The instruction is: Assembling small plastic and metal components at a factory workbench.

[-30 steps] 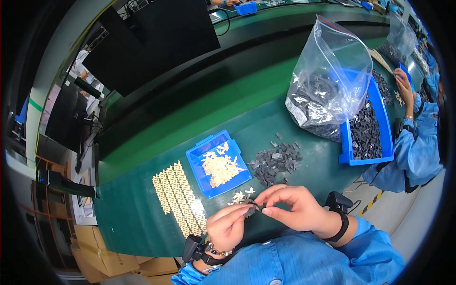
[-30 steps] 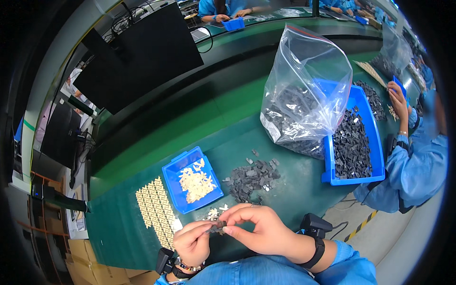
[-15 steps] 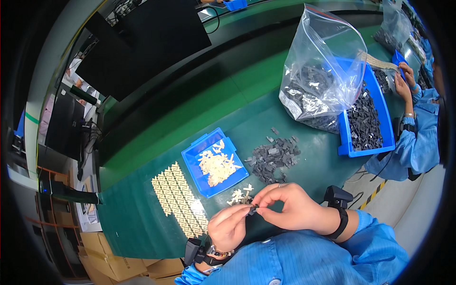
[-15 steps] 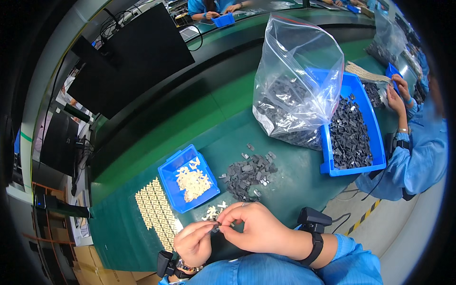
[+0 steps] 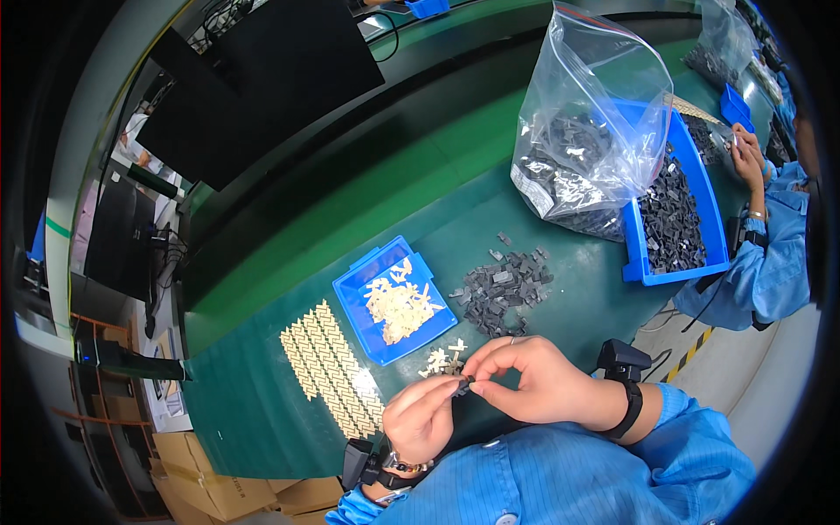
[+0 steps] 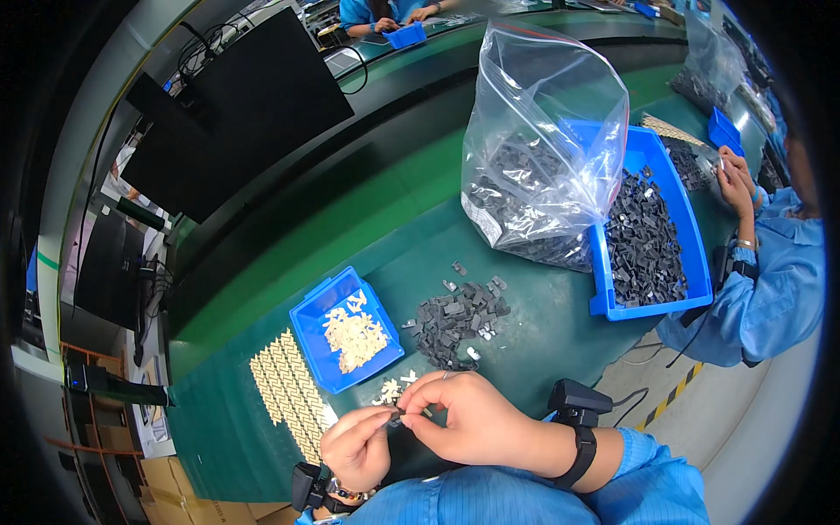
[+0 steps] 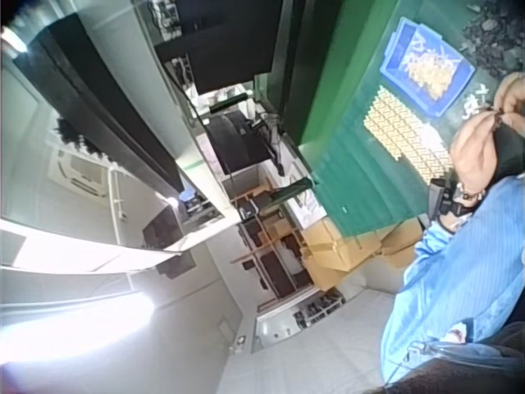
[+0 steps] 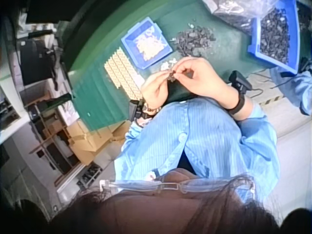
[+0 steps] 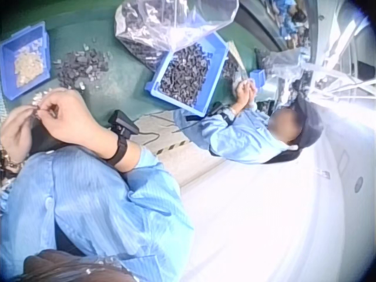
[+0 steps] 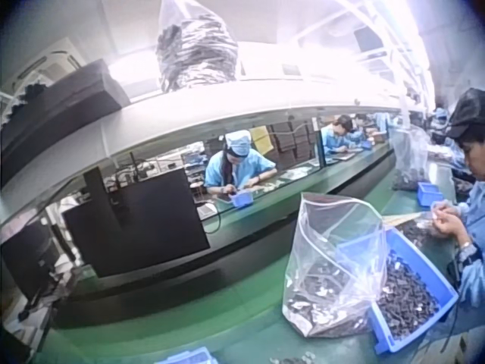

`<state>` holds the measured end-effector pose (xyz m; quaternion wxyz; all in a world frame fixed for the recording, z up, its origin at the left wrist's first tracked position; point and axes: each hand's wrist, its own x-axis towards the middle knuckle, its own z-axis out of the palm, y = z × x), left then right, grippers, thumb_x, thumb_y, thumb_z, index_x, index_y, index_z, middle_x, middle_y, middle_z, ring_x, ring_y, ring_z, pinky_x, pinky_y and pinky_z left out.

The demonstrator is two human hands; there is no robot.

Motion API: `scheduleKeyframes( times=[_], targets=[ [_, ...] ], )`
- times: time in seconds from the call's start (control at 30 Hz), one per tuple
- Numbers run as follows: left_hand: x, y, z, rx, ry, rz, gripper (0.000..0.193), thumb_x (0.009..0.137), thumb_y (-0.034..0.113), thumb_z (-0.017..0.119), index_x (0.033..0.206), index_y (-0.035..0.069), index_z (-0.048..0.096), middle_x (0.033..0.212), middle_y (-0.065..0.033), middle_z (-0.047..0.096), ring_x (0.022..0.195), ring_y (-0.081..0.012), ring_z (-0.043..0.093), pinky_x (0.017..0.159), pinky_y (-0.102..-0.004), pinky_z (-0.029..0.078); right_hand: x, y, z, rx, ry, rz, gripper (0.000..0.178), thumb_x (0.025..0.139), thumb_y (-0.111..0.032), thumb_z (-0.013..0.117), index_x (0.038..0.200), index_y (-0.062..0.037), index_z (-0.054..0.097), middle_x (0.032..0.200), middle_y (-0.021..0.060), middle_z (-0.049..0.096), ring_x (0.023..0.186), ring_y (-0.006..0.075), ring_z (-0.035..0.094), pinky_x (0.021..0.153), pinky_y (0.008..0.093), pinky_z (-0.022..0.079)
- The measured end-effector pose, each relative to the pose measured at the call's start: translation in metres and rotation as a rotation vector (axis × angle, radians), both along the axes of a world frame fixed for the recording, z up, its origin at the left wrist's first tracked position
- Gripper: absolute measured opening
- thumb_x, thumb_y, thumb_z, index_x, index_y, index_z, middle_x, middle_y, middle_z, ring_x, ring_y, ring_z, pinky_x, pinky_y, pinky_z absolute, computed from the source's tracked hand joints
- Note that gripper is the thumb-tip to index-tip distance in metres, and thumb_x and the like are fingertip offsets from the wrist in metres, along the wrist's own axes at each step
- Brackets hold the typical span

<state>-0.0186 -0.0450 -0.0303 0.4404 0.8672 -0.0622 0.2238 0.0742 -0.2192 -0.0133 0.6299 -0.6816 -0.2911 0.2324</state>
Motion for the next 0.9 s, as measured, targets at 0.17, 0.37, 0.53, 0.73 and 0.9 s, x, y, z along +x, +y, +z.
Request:
scheduleKeyframes(
  times=[0.17, 0.37, 0.53, 0.73, 0.9],
  targets=[
    [0.0000, -0.0004, 0.0024, 0.012, -0.003, -0.003, 0.024, 0.075, -0.013, 0.063, 0.096, -0.001, 0.068, 0.093, -0.0147, 0.070, 0.080, -0.0280, 0.070, 0.070, -0.0317, 0.057, 0.0001, 0.0010, -0.0022, 0.044, -0.066, -0.002, 0.008, 0.081, -0.007, 0.066, 0.084, -0.0004, 0.066, 0.096, 0.0112, 0.068, 0.075, 0.0198, 0.065, 0.057, 0.0291, 0.049],
    [0.0000, -0.0007, 0.0014, 0.014, -0.017, 0.002, 0.023, 0.075, -0.012, 0.063, 0.095, -0.001, 0.068, 0.092, -0.0148, 0.070, 0.079, -0.0279, 0.070, 0.069, -0.0315, 0.057, -0.0005, 0.0003, 0.0054, 0.000, 0.017, 0.007, 0.007, 0.080, -0.007, 0.066, 0.083, -0.0002, 0.065, 0.094, 0.0120, 0.068, 0.079, 0.0224, 0.066, 0.065, 0.0307, 0.051],
    [0.0021, -0.0034, 0.0061, 0.024, -0.016, 0.023, 0.014, 0.079, -0.012, 0.062, 0.087, -0.003, 0.067, 0.086, -0.0162, 0.070, 0.075, -0.0243, 0.070, 0.067, -0.0278, 0.055, 0.0003, 0.0007, 0.0040, 0.020, 0.000, 0.018, 0.007, 0.080, -0.006, 0.066, 0.083, 0.0001, 0.065, 0.093, 0.0127, 0.068, 0.080, 0.0238, 0.066, 0.067, 0.0315, 0.051],
    [0.0012, -0.0038, 0.0068, -0.001, -0.002, 0.015, 0.013, 0.079, -0.011, 0.062, 0.088, -0.003, 0.068, 0.087, -0.0163, 0.070, 0.076, -0.0244, 0.070, 0.068, -0.0283, 0.055, 0.0010, 0.0002, 0.0024, 0.011, 0.028, 0.022, 0.008, 0.080, -0.007, 0.068, 0.083, 0.0002, 0.066, 0.092, 0.0116, 0.068, 0.078, 0.0183, 0.065, 0.066, 0.0288, 0.050],
    [-0.0023, -0.0030, 0.0038, -0.106, 0.058, 0.007, 0.019, 0.080, -0.010, 0.063, 0.095, 0.000, 0.070, 0.092, -0.0148, 0.071, 0.078, -0.0239, 0.070, 0.068, -0.0285, 0.056, 0.0041, -0.0026, -0.0038, 0.006, 0.104, 0.042, 0.012, 0.080, -0.011, 0.073, 0.084, -0.0008, 0.068, 0.092, 0.0098, 0.068, 0.075, 0.0117, 0.063, 0.064, 0.0249, 0.048]
  ],
)
